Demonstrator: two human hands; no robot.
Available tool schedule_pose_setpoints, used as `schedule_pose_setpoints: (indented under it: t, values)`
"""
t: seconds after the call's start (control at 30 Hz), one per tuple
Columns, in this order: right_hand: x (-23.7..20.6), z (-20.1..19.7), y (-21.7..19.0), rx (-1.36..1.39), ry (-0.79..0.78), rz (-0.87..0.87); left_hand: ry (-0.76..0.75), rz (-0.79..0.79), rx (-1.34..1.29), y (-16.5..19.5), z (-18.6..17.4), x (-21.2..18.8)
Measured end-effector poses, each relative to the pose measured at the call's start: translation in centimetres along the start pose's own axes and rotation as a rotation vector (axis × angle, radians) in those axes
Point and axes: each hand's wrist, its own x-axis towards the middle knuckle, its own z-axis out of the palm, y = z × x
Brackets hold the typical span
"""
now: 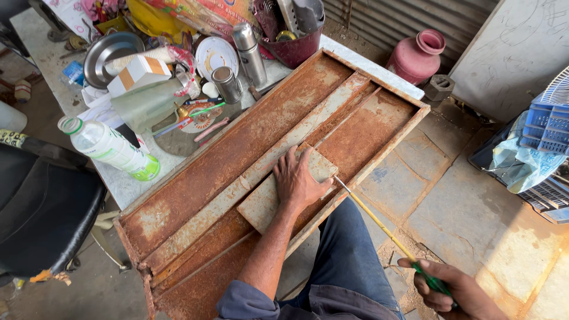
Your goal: The person uses a screwdriver to pry and separate a small metal plate from a larger rusty metal tray. They then use pliers to adjust a metal clamp attached to the tray and handle a long metal rod.
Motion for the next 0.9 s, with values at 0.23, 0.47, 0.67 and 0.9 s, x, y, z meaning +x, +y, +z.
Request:
schedule_pose_setpoints:
  t: [0.23, 0.47, 0.67, 0.9]
  values:
    - [1.0, -0.7, 2.6, -1.293, 0.352, -0.868, -0.02, -0.013, 0.006, 0.0, -0.1, 0.0]
    - [0.1, -0.6, 1.3, -0.583, 0.329, -0.418, 0.094, 0.049, 0.098, 0.5, -0.4, -0.2]
    - [0.0, 0.9, -1.0, -0.452, 0.255, -0.034, -0.066, 0.043, -0.477, 5.3, 1.9, -9.0]
    - [-2.6, 3.8, 0.7, -1.742, 0.749, -0.92, -0.636, -0.41, -1.465, 8.3, 6.1, -12.2]
